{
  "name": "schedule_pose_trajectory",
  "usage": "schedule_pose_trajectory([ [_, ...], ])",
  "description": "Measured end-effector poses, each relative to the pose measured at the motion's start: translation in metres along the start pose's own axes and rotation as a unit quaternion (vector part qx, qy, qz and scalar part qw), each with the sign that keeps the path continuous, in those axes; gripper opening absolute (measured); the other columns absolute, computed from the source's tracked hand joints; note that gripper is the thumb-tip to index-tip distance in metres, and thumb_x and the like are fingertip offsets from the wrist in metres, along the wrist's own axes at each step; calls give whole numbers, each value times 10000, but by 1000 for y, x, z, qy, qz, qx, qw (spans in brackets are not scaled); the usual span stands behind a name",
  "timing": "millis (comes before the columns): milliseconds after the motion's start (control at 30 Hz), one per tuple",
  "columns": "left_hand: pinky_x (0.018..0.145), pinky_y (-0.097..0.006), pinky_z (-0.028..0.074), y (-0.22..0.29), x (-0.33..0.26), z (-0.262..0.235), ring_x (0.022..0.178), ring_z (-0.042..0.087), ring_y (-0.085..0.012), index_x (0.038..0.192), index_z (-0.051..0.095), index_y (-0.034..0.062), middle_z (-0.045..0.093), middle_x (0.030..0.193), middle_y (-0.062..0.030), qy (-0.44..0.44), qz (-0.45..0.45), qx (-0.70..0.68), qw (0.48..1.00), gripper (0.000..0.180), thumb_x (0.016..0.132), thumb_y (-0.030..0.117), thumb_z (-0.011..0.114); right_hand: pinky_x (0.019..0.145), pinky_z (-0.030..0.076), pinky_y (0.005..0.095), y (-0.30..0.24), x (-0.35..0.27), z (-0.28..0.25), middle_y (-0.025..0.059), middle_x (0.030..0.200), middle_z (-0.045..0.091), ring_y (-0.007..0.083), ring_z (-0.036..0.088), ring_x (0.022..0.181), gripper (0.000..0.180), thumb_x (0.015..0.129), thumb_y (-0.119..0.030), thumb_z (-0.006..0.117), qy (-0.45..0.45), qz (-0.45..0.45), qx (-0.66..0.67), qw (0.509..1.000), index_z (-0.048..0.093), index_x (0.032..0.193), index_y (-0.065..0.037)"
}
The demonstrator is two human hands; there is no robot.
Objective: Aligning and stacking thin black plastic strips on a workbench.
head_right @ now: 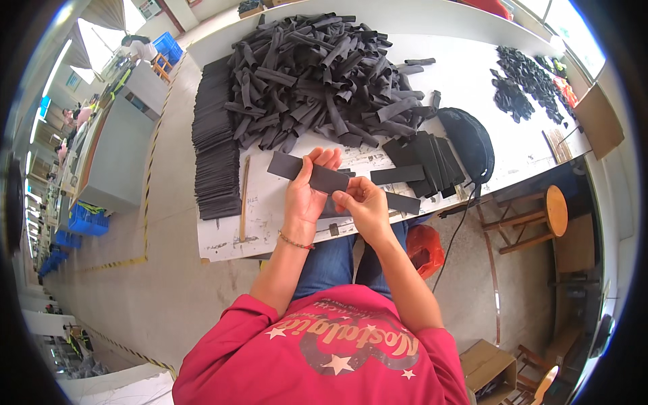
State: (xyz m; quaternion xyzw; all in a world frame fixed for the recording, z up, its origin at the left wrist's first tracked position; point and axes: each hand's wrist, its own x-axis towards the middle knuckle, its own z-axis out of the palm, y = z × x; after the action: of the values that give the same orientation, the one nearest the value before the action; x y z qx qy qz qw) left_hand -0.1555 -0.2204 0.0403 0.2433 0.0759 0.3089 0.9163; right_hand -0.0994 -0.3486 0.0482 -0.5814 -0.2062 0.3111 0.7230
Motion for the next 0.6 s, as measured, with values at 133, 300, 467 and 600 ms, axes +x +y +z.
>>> schedule_pose_trajectory([
  [133,1099,-439,400,-1,2,-5,1192,578,-345,1209,527,-37,676,1123,-196,-11,-2,-31,999,375,998,274,528,645,488,228,-1,-2,2,46,771,655,100,618,679,159,853,-11,705,-7,-18,-12,1000,586,956,18],
  [300,1091,-433,411,-1,8,-7,1215,561,-350,1226,524,-21,664,1162,-187,-30,-28,-88,995,356,1007,260,509,657,492,240,1,0,4,35,779,657,87,611,678,158,849,0,704,14,-88,-91,992,585,953,14],
  [467,1004,-447,479,5,-7,1,1128,601,-311,1215,528,-9,680,1053,-126,53,-46,-37,997,494,941,393,614,647,484,257,-2,-1,-11,58,777,641,151,624,694,159,802,79,689,58,-332,-324,884,636,931,4],
  [600,854,-377,558,7,-14,-38,941,662,-209,1030,628,37,674,946,-60,158,-40,53,985,283,909,281,699,664,517,307,-9,1,-24,86,885,647,235,649,785,235,771,116,672,31,-382,-327,864,704,935,-50],
])
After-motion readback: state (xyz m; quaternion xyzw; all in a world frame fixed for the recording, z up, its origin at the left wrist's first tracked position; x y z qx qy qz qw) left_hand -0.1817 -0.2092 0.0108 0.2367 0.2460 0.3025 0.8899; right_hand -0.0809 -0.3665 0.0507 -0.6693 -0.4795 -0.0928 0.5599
